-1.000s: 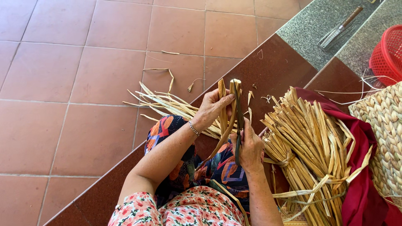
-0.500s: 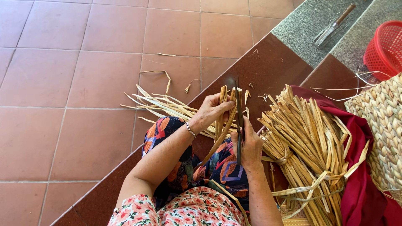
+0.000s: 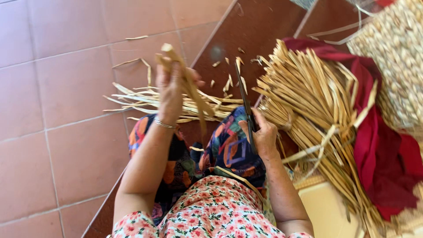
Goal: The person sits on the floor and prepares dried palm leaves by splitting them with scissors and peeling them by hand. They then weave the prepared strips into a partially completed basket frame.
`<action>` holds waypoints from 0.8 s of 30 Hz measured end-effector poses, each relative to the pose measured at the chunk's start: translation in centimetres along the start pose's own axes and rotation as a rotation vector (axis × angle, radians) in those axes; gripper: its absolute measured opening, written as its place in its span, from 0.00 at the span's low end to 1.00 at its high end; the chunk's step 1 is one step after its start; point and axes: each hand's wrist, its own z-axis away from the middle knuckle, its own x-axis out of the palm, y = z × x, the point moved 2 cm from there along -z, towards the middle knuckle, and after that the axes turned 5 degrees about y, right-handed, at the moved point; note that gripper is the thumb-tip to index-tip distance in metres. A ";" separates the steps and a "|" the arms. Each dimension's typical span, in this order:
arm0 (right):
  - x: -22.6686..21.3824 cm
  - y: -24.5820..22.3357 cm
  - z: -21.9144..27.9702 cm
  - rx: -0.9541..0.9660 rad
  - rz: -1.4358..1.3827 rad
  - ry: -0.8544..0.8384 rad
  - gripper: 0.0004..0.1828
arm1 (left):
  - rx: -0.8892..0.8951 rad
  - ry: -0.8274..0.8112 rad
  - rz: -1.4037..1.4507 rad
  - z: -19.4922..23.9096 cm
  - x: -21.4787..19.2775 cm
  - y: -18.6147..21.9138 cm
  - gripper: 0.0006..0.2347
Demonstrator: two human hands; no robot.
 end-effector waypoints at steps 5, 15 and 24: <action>-5.3 4.8 6.0 0.236 0.262 0.011 0.31 | 0.158 0.058 -0.112 -0.2 -1.1 1.5 0.10; -12.2 10.6 25.3 0.360 0.689 -0.058 0.33 | 0.338 0.122 -0.009 -0.5 -3.3 0.1 0.09; -11.6 11.9 31.0 0.477 0.733 -0.267 0.41 | 1.073 0.194 -0.806 -1.6 -3.2 8.0 0.04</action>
